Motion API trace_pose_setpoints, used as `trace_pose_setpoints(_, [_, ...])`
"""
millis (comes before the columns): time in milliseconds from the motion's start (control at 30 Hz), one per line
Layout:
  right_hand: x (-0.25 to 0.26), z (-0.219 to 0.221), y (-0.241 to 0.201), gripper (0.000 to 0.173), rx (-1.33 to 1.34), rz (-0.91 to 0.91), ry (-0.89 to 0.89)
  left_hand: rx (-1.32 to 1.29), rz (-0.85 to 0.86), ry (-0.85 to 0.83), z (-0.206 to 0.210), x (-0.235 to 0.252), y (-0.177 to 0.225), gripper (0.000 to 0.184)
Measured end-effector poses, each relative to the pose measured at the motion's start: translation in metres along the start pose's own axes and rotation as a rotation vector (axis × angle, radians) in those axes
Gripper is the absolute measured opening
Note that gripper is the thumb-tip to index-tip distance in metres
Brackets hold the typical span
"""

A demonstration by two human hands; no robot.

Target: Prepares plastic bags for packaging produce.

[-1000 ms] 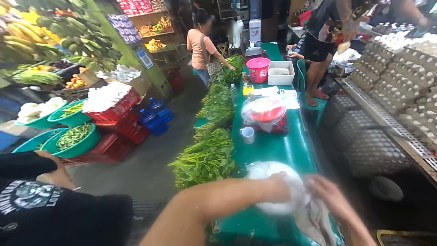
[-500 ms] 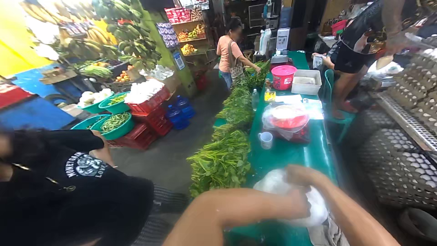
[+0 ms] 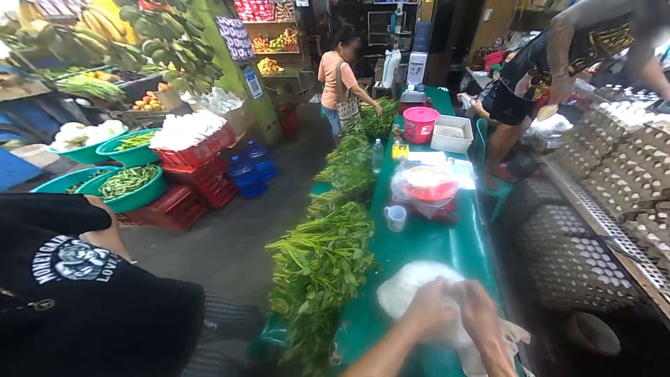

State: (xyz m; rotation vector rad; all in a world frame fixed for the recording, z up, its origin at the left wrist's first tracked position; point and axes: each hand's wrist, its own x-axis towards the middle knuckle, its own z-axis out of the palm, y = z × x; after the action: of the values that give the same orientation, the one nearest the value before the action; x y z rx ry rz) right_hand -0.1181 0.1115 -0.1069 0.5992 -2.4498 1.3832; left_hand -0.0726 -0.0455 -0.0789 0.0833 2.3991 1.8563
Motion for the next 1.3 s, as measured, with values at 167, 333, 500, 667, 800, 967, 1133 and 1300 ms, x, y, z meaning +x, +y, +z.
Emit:
trace_pose_setpoints(167, [0.009,-0.001,-0.001,0.018,0.322,0.404,-0.029,0.497,0.148,-0.332,-0.011,0.014,0.016,0.041])
trace_pose_setpoints(333, [0.017,-0.016,-0.01,0.023,-0.028,0.35,-0.183,0.599,0.195,-0.435,-0.009,0.02,0.0,0.031])
trace_pose_setpoints(500, [0.035,-0.041,-0.064,0.032,-0.511,0.287,-0.583,0.743,0.193,-0.305,0.003,0.006,-0.001,0.025])
trace_pose_setpoints(667, [0.052,-0.031,-0.04,0.032,-0.275,0.565,-0.903,0.641,0.337,-0.379,-0.005,0.004,-0.015,0.019])
trace_pose_setpoints(800, [0.056,-0.026,-0.035,0.029,-0.059,0.582,-0.925,0.138,0.286,-0.251,-0.018,0.004,-0.036,0.024])
trace_pose_setpoints(967, [0.051,-0.031,-0.031,0.032,0.243,0.544,-0.82,-0.21,0.052,-0.053,-0.018,0.015,-0.042,0.008])
trace_pose_setpoints(1133, [0.042,-0.069,-0.045,0.042,0.278,0.509,-0.627,0.075,0.01,-0.07,-0.024,0.027,0.04,0.015])
trace_pose_setpoints(1300, [0.019,-0.127,-0.041,0.042,0.274,0.444,-0.411,0.14,0.112,-0.011,-0.03,0.038,0.063,0.01])
